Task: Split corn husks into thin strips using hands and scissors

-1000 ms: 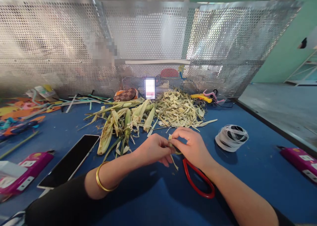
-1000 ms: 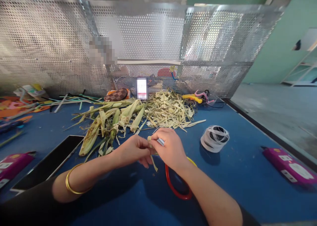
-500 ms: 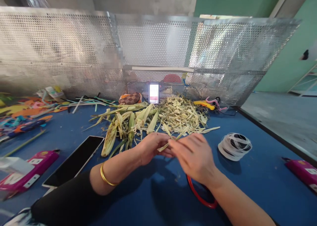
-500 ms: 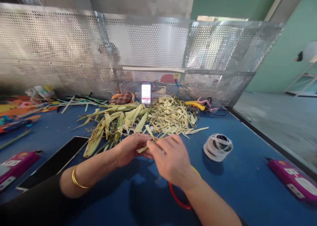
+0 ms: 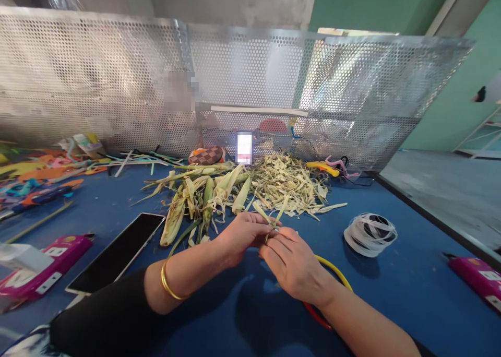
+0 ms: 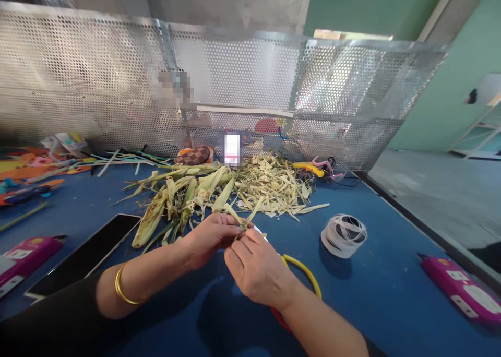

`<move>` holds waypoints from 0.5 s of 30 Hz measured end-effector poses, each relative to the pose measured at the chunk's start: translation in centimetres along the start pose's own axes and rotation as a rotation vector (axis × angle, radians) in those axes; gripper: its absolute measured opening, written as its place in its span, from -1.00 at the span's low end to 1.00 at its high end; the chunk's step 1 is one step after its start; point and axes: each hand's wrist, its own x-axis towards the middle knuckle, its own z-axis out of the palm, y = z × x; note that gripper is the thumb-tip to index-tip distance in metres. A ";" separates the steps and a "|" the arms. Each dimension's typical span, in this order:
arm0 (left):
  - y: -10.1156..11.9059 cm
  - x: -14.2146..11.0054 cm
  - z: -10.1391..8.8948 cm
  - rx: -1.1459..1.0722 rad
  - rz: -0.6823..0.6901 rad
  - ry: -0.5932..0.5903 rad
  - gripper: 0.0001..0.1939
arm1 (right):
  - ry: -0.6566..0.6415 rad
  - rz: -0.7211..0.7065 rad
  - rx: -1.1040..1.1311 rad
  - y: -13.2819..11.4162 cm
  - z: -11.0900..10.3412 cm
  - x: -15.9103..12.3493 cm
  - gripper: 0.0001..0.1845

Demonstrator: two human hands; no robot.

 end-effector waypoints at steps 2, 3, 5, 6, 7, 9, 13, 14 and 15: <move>0.0 0.1 0.0 0.002 0.002 0.010 -0.82 | -0.003 -0.004 0.002 -0.1 0.1 0.0 -0.70; 0.0 0.1 -0.1 0.008 0.006 0.018 -0.80 | -0.007 0.001 0.014 -0.1 0.1 0.0 -0.72; 0.5 0.0 -0.2 0.036 0.042 0.040 -0.80 | 0.015 0.026 0.038 0.2 -0.1 0.0 -0.79; 0.8 -0.1 -0.2 0.054 0.070 0.047 -0.82 | 0.049 0.055 0.035 0.4 -0.4 0.0 -0.80; 1.1 -0.2 -0.2 0.072 0.105 0.057 -0.84 | 0.091 0.105 0.016 0.6 -0.6 0.1 -0.78; 1.6 -0.4 -0.3 0.106 0.172 0.083 -0.85 | 0.148 0.254 -0.059 1.1 -1.0 0.1 -0.72; 1.4 -0.2 -0.5 0.235 0.290 0.163 -0.77 | -0.013 0.425 -0.095 1.6 -0.8 0.1 -0.78; 1.1 0.0 -0.6 0.293 0.331 0.181 -0.76 | -0.058 0.421 -0.075 1.5 -0.6 0.1 -0.75; 0.8 0.1 -0.7 0.359 0.373 0.202 -0.77 | -0.087 0.416 -0.055 1.4 -0.3 0.1 -0.73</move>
